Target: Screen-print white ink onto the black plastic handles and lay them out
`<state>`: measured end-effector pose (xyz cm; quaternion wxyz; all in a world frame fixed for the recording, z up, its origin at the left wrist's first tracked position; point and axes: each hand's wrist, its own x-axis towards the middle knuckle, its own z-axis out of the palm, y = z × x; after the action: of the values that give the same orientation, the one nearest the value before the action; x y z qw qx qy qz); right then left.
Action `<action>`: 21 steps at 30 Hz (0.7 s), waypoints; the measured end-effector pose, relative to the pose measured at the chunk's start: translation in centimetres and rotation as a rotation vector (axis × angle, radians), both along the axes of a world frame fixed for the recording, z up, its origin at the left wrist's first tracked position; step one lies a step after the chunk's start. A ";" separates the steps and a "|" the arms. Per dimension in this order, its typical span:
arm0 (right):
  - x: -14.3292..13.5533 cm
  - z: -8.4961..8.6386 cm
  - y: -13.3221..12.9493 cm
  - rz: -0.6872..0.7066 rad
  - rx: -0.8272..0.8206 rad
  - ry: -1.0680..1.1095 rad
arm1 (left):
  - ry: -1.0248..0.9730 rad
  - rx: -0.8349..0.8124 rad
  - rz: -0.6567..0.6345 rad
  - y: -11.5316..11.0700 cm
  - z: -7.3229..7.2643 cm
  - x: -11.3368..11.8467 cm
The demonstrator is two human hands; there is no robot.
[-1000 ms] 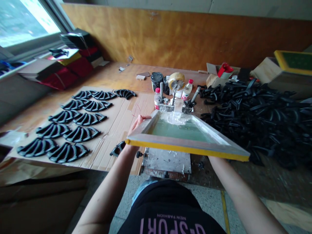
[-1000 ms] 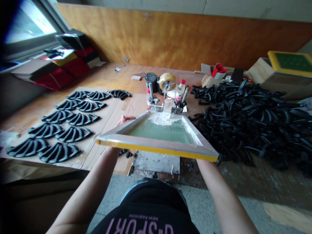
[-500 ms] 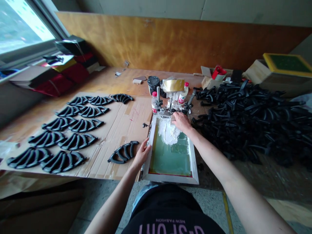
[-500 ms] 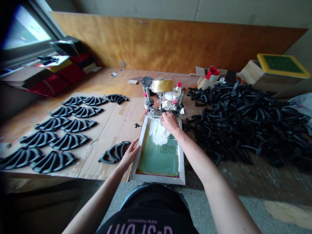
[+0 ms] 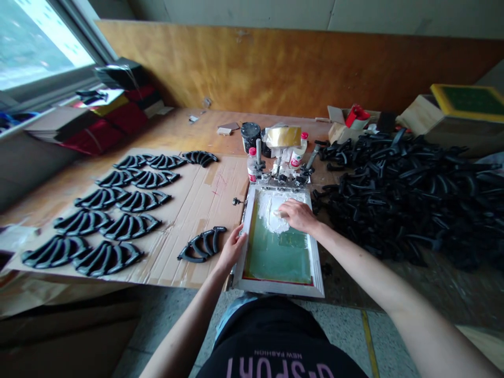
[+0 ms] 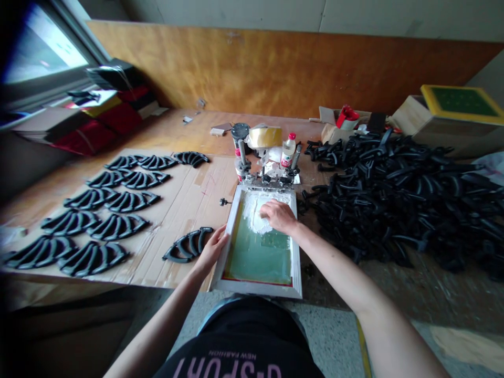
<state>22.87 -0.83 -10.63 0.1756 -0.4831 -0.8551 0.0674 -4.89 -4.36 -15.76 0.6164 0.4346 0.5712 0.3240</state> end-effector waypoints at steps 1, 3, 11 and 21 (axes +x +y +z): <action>-0.2 -0.4 -0.4 -0.004 0.044 0.007 | 0.003 -0.001 0.000 0.0 0.0 0.0; -0.5 -1.1 -1.3 0.054 0.085 0.020 | 0.013 0.002 -0.004 0.1 -0.1 -0.1; -0.1 1.7 4.3 -0.183 -0.005 0.081 | 0.042 0.010 -0.020 0.0 2.0 -0.3; 8.6 0.3 3.3 -0.725 -0.004 0.310 | -0.223 0.247 0.063 3.3 10.3 0.9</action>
<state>31.48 2.44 -10.34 0.3141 -0.7382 -0.5923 0.0747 -3.98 -1.10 -5.48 0.6075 0.4503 0.4684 0.4569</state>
